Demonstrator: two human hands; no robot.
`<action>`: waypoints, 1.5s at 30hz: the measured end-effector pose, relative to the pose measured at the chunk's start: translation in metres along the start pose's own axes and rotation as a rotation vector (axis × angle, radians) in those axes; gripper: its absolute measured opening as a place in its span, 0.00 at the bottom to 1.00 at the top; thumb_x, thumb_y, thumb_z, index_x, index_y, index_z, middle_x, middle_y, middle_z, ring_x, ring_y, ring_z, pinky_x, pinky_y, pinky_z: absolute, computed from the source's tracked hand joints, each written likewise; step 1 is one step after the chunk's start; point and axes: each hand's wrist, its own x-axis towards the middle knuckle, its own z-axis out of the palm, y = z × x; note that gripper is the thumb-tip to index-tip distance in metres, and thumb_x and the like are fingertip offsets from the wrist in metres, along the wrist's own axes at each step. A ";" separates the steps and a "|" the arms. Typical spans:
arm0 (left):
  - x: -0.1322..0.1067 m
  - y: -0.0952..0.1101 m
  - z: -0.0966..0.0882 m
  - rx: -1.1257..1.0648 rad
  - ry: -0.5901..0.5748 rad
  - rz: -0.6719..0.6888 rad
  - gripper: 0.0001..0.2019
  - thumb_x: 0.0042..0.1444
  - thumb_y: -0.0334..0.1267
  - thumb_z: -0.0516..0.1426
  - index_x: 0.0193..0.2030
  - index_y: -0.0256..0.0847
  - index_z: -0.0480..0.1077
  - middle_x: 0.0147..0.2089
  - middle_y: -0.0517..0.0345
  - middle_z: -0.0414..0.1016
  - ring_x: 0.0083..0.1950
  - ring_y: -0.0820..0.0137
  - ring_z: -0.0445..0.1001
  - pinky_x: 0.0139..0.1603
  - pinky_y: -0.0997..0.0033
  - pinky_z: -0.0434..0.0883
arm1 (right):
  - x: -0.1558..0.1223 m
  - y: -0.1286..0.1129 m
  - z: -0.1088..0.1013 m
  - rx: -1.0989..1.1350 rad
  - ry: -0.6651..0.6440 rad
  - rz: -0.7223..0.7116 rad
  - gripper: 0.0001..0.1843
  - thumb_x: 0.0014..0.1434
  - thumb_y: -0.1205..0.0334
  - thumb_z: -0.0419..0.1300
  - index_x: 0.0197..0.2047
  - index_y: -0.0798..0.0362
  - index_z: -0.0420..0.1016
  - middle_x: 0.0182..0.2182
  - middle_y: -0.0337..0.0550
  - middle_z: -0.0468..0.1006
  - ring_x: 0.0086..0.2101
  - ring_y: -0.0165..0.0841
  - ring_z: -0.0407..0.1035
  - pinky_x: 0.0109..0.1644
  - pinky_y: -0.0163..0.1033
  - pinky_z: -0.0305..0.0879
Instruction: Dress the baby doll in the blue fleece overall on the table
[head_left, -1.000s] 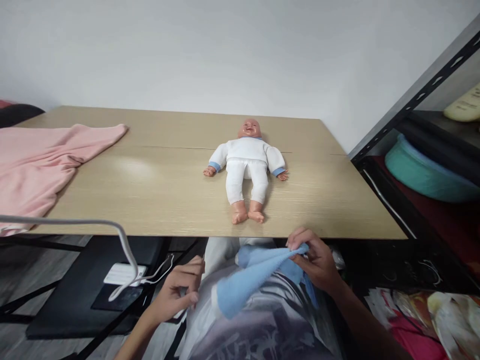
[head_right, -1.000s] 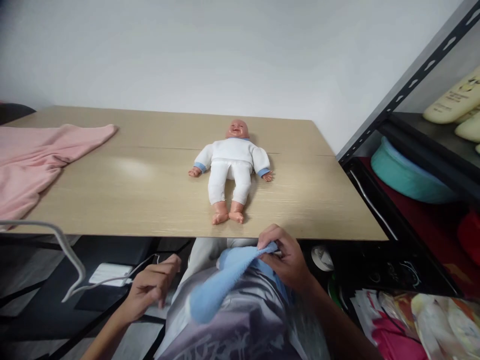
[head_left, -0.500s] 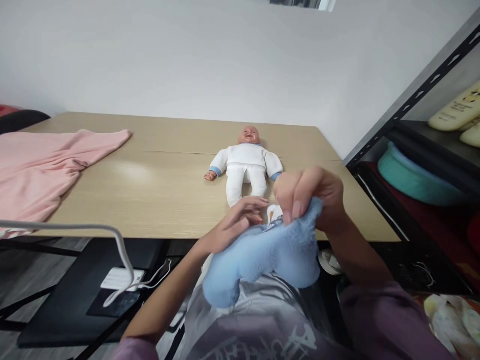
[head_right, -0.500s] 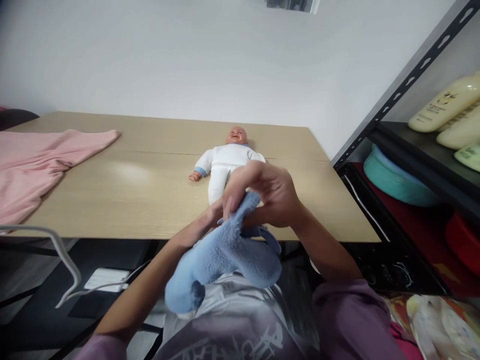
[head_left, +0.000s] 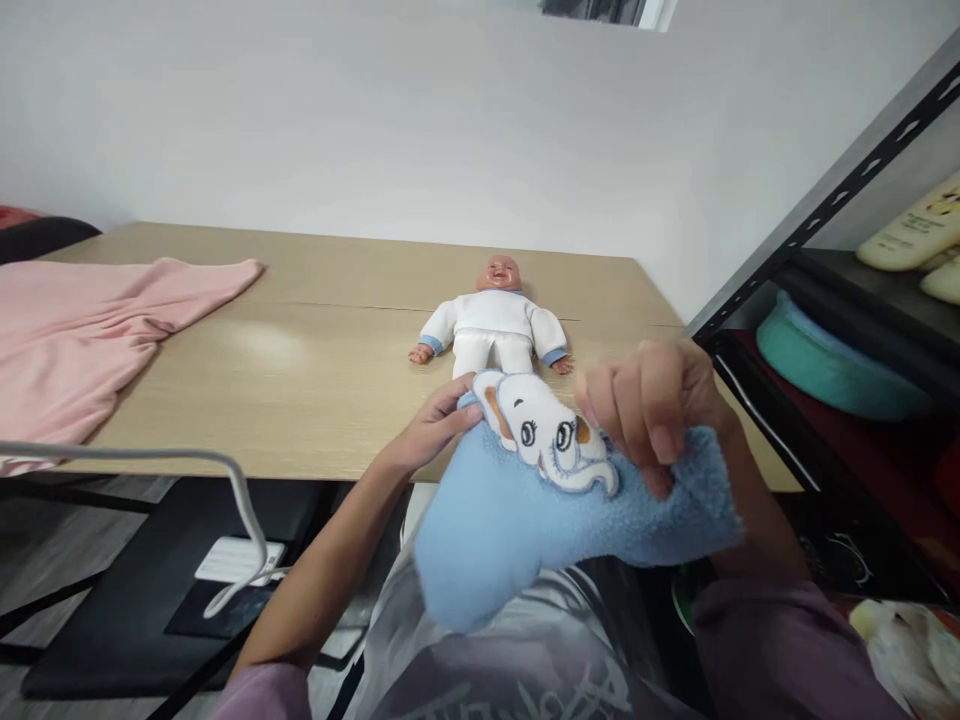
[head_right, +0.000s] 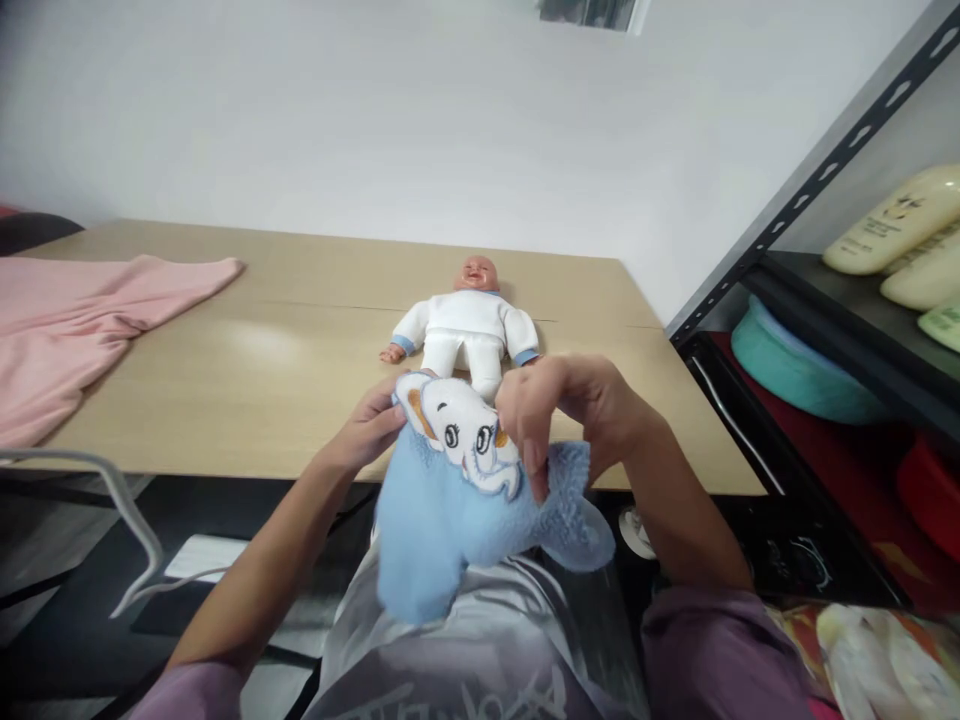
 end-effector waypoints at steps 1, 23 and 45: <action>0.001 0.005 -0.003 0.032 -0.010 0.068 0.18 0.69 0.57 0.73 0.46 0.44 0.81 0.40 0.60 0.77 0.41 0.70 0.75 0.45 0.73 0.73 | -0.004 -0.002 -0.002 0.063 -0.024 -0.044 0.15 0.73 0.44 0.76 0.41 0.43 0.83 0.23 0.35 0.80 0.32 0.36 0.76 0.48 0.42 0.76; 0.014 0.077 0.005 -0.016 -0.155 0.000 0.15 0.76 0.53 0.67 0.47 0.45 0.72 0.34 0.63 0.69 0.32 0.72 0.70 0.33 0.73 0.70 | 0.022 0.056 0.016 -0.156 -0.328 0.189 0.24 0.61 0.51 0.85 0.52 0.49 0.83 0.49 0.41 0.80 0.49 0.38 0.77 0.59 0.42 0.76; 0.008 0.075 0.006 0.593 -0.244 -0.148 0.18 0.76 0.55 0.67 0.56 0.42 0.80 0.47 0.57 0.84 0.46 0.65 0.80 0.48 0.69 0.75 | 0.017 0.050 0.024 -0.248 0.310 0.124 0.28 0.59 0.56 0.87 0.54 0.45 0.78 0.44 0.38 0.78 0.41 0.32 0.75 0.45 0.34 0.74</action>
